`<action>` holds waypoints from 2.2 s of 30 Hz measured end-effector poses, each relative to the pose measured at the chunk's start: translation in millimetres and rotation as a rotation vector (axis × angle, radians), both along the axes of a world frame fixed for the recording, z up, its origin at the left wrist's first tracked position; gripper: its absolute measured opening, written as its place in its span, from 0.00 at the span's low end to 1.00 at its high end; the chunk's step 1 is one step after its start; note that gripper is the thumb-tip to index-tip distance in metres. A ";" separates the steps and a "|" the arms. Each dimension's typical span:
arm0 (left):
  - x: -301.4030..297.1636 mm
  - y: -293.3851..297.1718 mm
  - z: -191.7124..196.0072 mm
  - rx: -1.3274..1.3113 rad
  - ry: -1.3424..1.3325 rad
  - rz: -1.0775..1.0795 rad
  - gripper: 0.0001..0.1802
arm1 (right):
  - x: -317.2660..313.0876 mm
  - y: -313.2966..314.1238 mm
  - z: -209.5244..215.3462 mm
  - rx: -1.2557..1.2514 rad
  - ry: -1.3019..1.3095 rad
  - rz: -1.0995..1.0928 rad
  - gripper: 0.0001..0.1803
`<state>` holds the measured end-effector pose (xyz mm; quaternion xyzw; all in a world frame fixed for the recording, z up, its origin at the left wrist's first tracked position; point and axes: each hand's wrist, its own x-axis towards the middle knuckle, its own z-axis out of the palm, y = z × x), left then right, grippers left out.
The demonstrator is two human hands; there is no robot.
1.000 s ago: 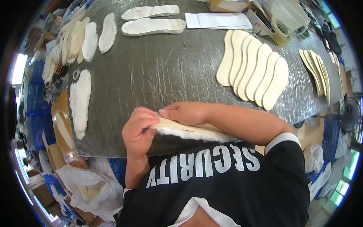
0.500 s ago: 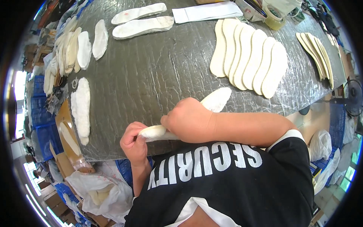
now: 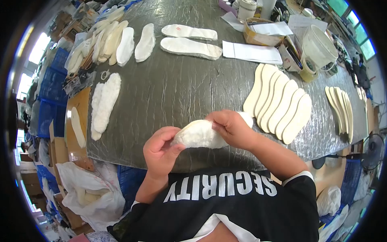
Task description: Manually applying and smoothing fluffy lining onto shoe insoles and organizing them on the work table.
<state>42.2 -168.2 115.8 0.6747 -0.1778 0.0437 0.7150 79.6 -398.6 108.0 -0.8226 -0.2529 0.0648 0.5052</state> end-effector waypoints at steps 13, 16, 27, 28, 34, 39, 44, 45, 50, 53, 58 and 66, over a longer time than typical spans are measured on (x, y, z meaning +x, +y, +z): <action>6.1 -12.6 15.1 0.302 -0.360 0.151 0.09 | 1.0 28.0 33.9 0.190 -0.182 0.061 0.07; 10.9 -12.2 17.2 0.067 -0.213 0.057 0.07 | 6.7 29.9 27.2 0.372 0.089 0.065 0.07; 11.6 -10.1 8.6 0.168 -0.107 0.174 0.05 | 1.4 37.4 31.7 0.182 0.033 0.075 0.05; 12.6 -9.7 5.3 0.078 -0.059 0.145 0.04 | 0.8 38.7 31.3 0.184 0.033 0.071 0.05; 15.5 -16.6 1.0 -0.073 0.136 0.094 0.08 | 6.6 42.2 15.4 0.237 0.332 -0.060 0.08; 19.6 -3.0 -17.9 -0.064 0.226 0.138 0.08 | 7.6 35.1 14.9 0.372 0.410 0.076 0.15; 36.2 7.7 -58.2 -0.224 0.409 0.107 0.12 | 11.5 26.8 -6.5 -0.097 0.526 0.102 0.19; 37.7 10.4 -57.0 -0.217 0.421 0.092 0.12 | 14.3 24.2 -9.9 -0.117 0.583 0.048 0.21; 43.2 11.5 -13.1 0.261 -0.247 -0.077 0.31 | 26.5 10.1 -40.0 0.058 0.860 0.049 0.20; 46.4 12.0 -9.8 0.705 -0.482 -0.096 0.28 | 24.4 8.8 -40.4 0.235 1.073 0.106 0.21; 42.5 20.0 -24.3 0.553 -0.353 0.007 0.10 | 19.1 0.7 -42.9 0.480 1.134 0.258 0.35; 33.5 39.0 -38.5 0.571 -0.173 0.084 0.09 | 11.9 -36.9 -23.6 0.246 0.598 0.503 0.38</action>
